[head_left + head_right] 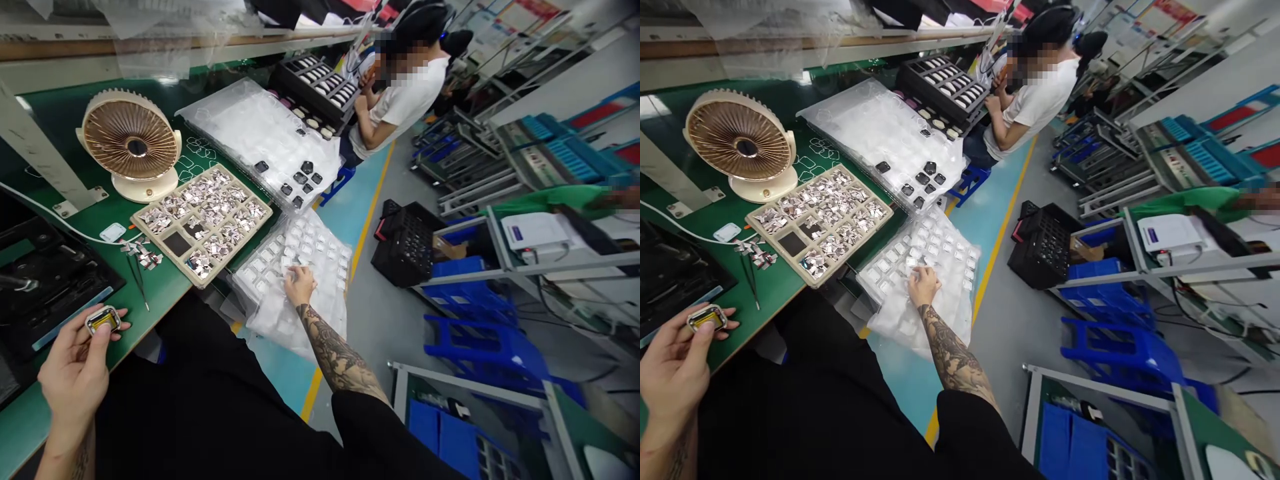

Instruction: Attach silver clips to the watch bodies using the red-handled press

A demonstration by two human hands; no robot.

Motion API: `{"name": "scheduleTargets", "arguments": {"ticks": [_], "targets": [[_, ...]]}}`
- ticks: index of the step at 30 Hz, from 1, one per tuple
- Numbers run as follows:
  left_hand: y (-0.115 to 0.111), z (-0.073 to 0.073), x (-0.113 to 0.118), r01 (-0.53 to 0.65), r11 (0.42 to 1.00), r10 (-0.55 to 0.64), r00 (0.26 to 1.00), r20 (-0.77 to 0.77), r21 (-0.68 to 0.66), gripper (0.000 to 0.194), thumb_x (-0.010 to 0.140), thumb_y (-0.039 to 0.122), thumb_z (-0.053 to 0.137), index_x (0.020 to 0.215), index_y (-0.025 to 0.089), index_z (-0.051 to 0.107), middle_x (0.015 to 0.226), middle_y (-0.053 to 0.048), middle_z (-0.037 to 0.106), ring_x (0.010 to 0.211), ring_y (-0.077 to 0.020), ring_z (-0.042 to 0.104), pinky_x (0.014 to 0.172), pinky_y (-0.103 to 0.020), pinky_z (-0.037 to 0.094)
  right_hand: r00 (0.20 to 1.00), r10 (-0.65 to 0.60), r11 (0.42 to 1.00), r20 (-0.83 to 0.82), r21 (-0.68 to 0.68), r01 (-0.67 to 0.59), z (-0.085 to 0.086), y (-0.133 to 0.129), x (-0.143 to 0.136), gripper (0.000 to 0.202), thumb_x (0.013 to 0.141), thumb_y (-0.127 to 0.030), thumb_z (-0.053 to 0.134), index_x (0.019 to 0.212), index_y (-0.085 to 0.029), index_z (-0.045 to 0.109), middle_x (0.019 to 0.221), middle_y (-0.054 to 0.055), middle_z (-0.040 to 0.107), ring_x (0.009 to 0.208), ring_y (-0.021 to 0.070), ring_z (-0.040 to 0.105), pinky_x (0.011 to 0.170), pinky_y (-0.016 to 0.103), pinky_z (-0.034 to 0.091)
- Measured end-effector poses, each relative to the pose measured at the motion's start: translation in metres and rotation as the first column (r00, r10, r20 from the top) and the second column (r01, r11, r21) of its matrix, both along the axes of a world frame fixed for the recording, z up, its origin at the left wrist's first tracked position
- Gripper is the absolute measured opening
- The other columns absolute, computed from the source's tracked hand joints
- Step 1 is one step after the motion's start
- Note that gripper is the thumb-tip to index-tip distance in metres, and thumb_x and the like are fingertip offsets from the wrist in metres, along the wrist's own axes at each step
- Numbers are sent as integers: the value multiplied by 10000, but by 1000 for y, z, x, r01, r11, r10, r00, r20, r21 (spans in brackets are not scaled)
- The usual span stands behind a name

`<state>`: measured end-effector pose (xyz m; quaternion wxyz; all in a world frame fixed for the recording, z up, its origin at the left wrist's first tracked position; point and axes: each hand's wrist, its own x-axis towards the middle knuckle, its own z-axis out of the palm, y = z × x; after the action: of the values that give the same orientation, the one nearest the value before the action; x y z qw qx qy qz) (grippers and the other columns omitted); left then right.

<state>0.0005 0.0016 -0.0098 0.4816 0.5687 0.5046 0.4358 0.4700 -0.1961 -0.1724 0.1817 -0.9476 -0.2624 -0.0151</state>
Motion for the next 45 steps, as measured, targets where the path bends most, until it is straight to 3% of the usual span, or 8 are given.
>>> {"name": "scheduleTargets", "arguments": {"ticks": [7,15,21,24,27,32,38,45], "targets": [[1,0,1,0,996,7,997,-82,84,456,923,434,849,1301,200,752,1098,-81,844,855,-282,820,711,-411,688,964,266,963,28,27,-267,-5,-27,-34,268,920,-223,587,1118,-228,767,1134,82,673,1111,268,545,1032,419,326],[5,-5,-3,0,991,16,993,-114,137,506,900,434,875,1324,189,746,1094,-87,853,833,-275,826,714,-410,701,817,576,817,-8,-2,-576,8,-66,-37,288,966,-188,588,1193,-231,759,1191,89,691,1150,254,568,1089,438,317],[7,-7,-4,-19,978,48,989,-140,206,540,902,462,863,1310,132,738,1050,-112,853,787,-281,827,691,-437,719,712,701,712,-48,-7,-702,18,-89,-34,329,977,-158,547,1234,-225,741,1219,107,691,1160,265,570,1098,468,347],[5,-3,-1,-9,974,47,986,-160,228,528,920,427,853,1330,119,728,1083,-116,852,801,-249,827,695,-376,711,683,727,684,-74,-3,-729,21,-102,-35,380,942,-126,546,1242,-246,744,1223,97,707,1174,267,582,1153,498,338],[6,-1,0,-6,971,52,981,-187,237,550,903,432,859,1320,99,725,1072,-120,856,780,-241,825,662,-350,695,703,707,705,-80,4,-709,26,-108,-41,393,933,-114,538,1234,-256,746,1250,86,722,1202,264,603,1212,520,308],[9,-6,-2,-12,965,57,985,-165,263,523,910,421,845,1290,85,718,1049,-134,859,764,-243,828,632,-338,671,824,565,825,-47,11,-565,34,-91,-58,383,1052,-238,496,1398,-198,656,1425,162,676,1320,321,571,1147,513,373],[10,-5,0,-26,972,35,999,-31,234,462,934,342,866,1249,69,666,1079,-148,848,841,-251,851,690,-321,680,783,612,785,-112,-37,-619,37,-64,-64,307,973,-351,725,1258,-240,736,1176,121,790,1147,337,636,984,450,475],[0,-5,7,-61,998,53,975,218,28,541,969,439,833,1363,148,605,1085,-136,846,865,-247,857,707,-312,680,798,603,795,9,76,-602,43,-65,-62,445,1034,-489,566,1273,-138,697,1055,157,729,936,295,686,837,428,553]]}}
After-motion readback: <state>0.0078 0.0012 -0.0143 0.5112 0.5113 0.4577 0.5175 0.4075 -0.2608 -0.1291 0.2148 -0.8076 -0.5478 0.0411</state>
